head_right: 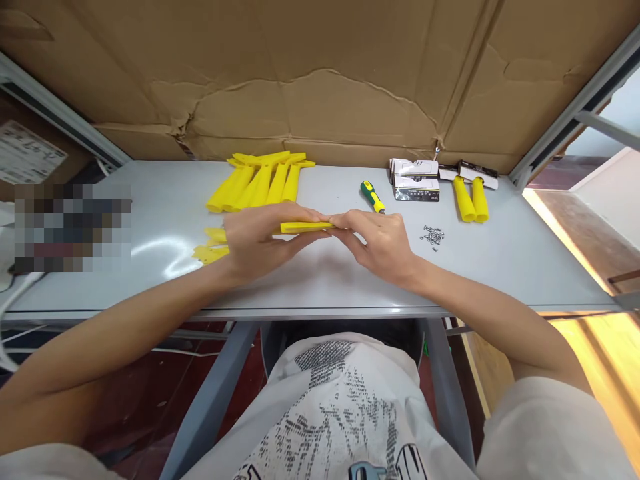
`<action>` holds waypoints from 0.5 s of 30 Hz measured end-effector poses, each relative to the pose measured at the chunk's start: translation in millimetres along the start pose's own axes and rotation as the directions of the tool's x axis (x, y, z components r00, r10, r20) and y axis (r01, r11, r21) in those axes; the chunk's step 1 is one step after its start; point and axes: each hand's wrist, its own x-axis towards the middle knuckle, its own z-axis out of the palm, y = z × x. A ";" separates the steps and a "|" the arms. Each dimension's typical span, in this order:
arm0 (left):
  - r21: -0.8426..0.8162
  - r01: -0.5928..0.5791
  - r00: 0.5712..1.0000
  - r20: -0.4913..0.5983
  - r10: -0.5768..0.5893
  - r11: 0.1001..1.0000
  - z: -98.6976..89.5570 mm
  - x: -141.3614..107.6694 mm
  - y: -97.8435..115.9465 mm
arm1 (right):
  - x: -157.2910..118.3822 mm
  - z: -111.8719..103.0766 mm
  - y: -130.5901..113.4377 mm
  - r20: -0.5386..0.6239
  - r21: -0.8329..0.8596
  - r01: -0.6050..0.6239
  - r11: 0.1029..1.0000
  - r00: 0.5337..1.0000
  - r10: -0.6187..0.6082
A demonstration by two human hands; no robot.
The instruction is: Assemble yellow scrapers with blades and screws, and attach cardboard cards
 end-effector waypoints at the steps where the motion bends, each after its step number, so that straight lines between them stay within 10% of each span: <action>1: -0.017 0.007 1.000 0.006 -0.007 1.000 -1.0 -0.6 0.6 | -0.6 0.2 0.6 0.009 -0.004 0.018 1.000 1.000 -0.018; 9: -0.006 0.255 0.945 0.214 -0.248 0.967 -7.1 -2.0 1.4 | -2.4 -19.5 24.8 0.227 0.036 0.145 0.989 0.962 -0.149; 15: 0.069 0.014 0.968 0.248 -0.031 0.998 -14.2 -9.5 -14.4 | 0.8 -22.5 77.3 0.177 -0.358 -0.296 0.886 0.910 0.375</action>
